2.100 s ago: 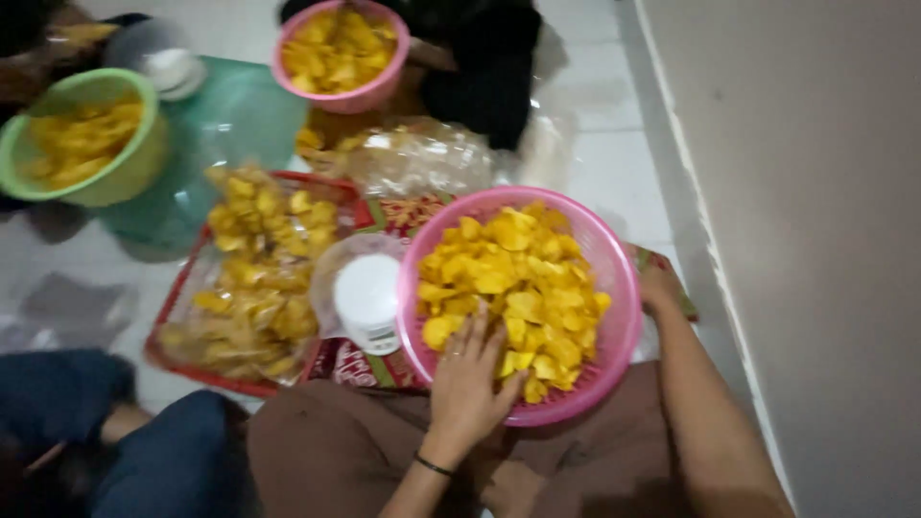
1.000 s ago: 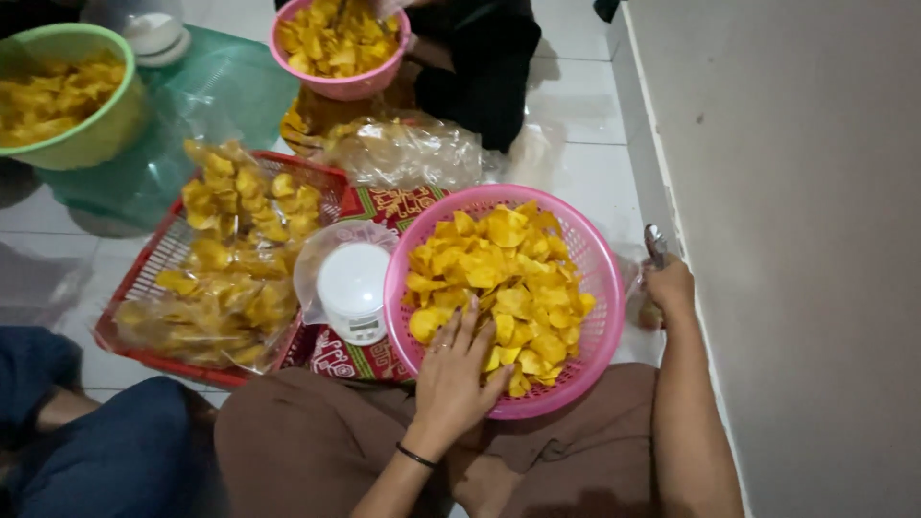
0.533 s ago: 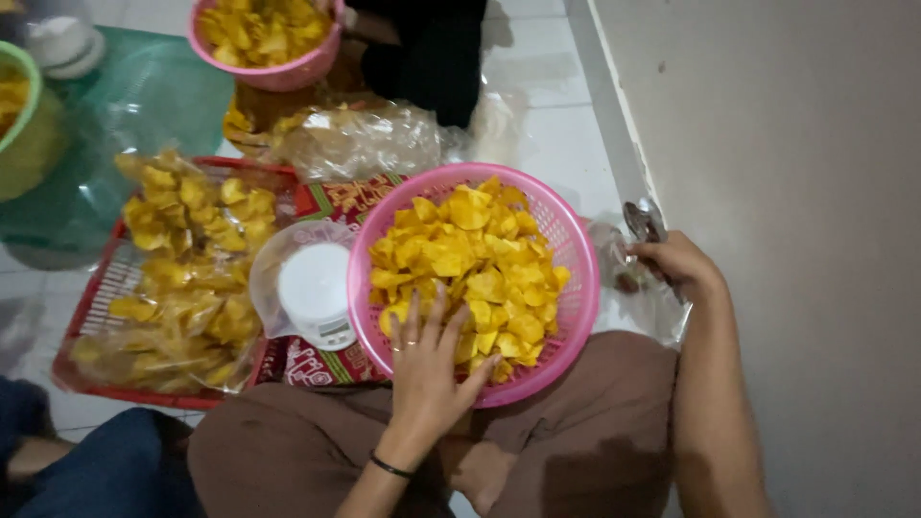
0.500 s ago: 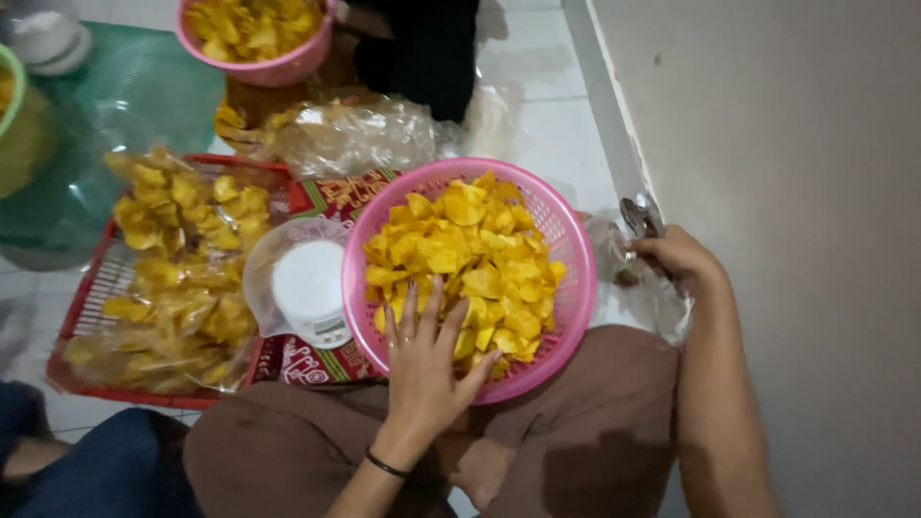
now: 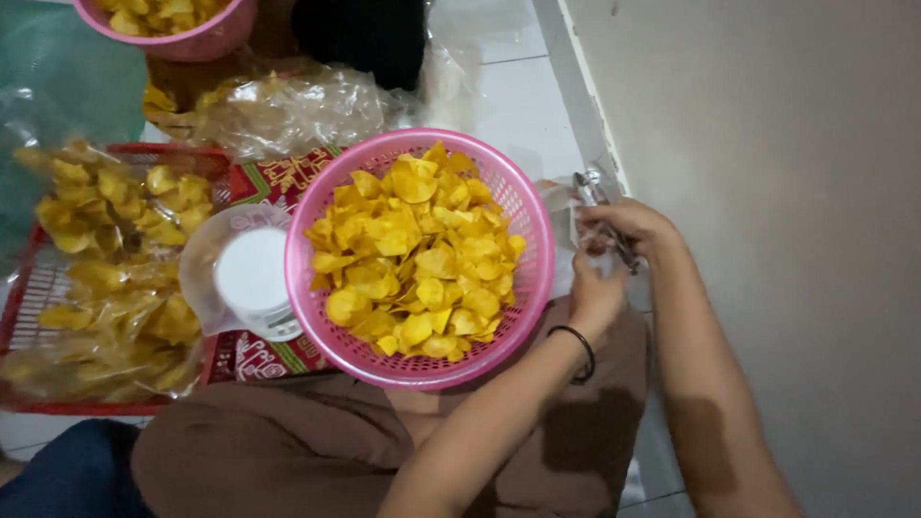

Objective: A person is sitting on the floor bagging fried chips into small plastic bags using tongs and a scale.

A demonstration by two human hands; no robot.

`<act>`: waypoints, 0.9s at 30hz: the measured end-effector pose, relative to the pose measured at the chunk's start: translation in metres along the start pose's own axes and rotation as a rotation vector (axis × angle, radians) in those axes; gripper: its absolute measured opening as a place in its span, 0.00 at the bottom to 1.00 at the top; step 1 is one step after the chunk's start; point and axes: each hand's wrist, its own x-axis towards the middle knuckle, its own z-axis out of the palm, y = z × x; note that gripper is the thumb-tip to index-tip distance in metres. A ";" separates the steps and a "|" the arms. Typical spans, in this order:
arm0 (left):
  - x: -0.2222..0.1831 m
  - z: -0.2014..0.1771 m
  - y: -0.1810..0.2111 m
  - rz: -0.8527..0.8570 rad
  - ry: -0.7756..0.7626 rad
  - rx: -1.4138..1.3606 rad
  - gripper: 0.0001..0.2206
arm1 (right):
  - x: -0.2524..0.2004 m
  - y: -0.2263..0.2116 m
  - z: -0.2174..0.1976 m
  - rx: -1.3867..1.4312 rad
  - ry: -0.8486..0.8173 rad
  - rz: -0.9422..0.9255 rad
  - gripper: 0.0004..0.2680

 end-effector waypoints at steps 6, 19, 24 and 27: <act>0.080 0.011 -0.058 0.033 0.363 -0.180 0.13 | 0.059 0.039 -0.027 0.489 -0.074 0.056 0.20; 0.083 -0.011 -0.074 0.018 0.320 -0.162 0.24 | -0.012 0.008 0.062 0.583 0.121 0.083 0.14; 0.064 -0.007 -0.070 -0.006 0.418 -0.038 0.23 | -0.077 -0.031 0.084 0.543 0.133 0.141 0.17; 0.102 0.005 -0.111 0.418 0.487 0.270 0.17 | -0.109 -0.048 0.094 0.509 0.139 0.170 0.19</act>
